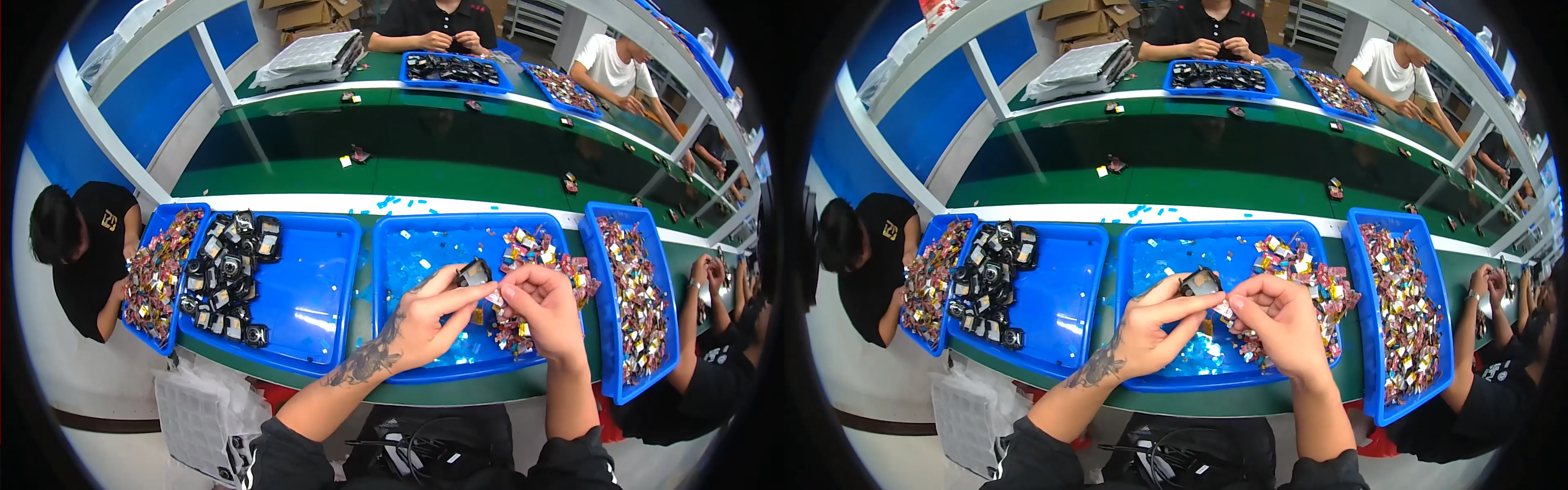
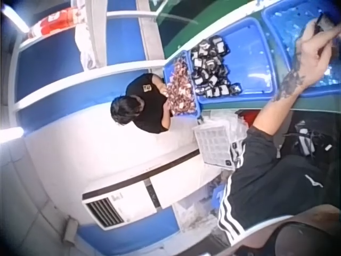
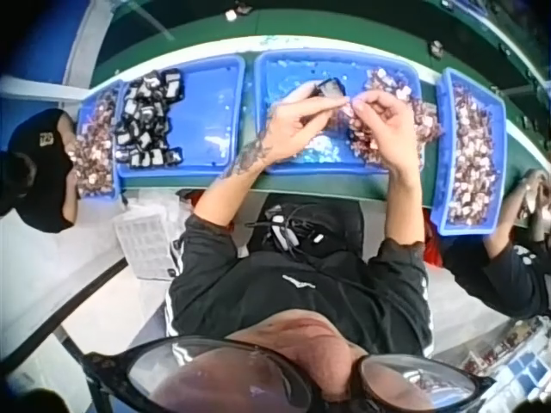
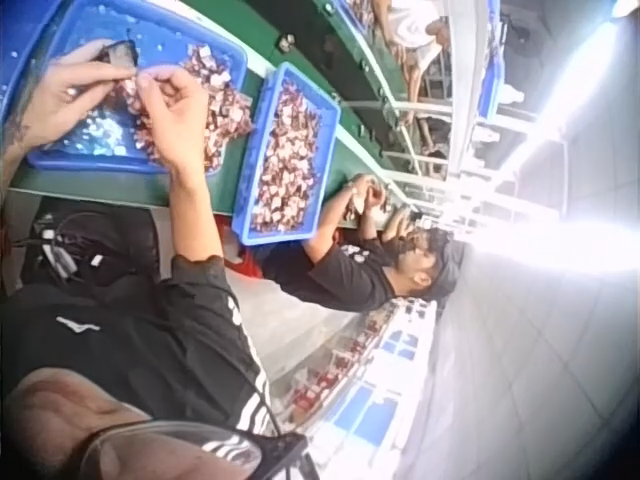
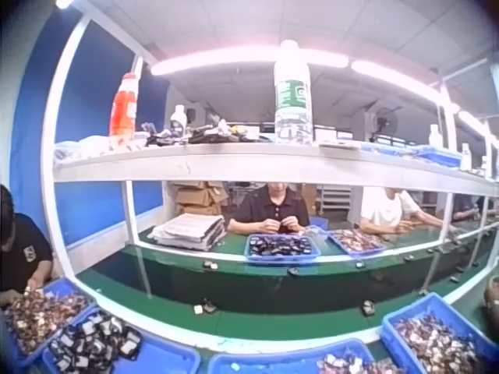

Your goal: Assembling small electronic parts by inserting internal components into plastic housings at a factory workbench.

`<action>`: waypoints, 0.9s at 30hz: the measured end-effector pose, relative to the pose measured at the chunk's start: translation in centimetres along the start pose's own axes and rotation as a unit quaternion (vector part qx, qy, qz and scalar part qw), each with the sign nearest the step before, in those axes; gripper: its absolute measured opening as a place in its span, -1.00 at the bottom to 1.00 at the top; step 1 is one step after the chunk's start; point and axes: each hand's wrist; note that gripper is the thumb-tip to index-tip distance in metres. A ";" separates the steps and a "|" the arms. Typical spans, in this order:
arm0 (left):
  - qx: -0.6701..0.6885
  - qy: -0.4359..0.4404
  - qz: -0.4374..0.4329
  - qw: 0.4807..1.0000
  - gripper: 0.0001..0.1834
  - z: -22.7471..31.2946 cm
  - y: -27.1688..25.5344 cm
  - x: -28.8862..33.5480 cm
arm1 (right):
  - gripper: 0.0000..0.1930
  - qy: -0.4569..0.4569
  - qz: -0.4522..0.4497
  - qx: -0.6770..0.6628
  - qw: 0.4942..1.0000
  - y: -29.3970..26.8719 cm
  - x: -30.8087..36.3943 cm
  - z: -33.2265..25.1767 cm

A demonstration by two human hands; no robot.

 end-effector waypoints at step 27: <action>-0.008 0.023 0.044 0.999 -0.76 0.0 0.2 0.0 | -0.77 -0.184 0.064 0.226 0.954 -0.2 0.8 1.1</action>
Point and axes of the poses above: each hand's wrist, its own x-axis away from the middle knuckle, its own y-axis out of the palm, z = x × y, and after that the axes turned 8 degrees about x, right-handed
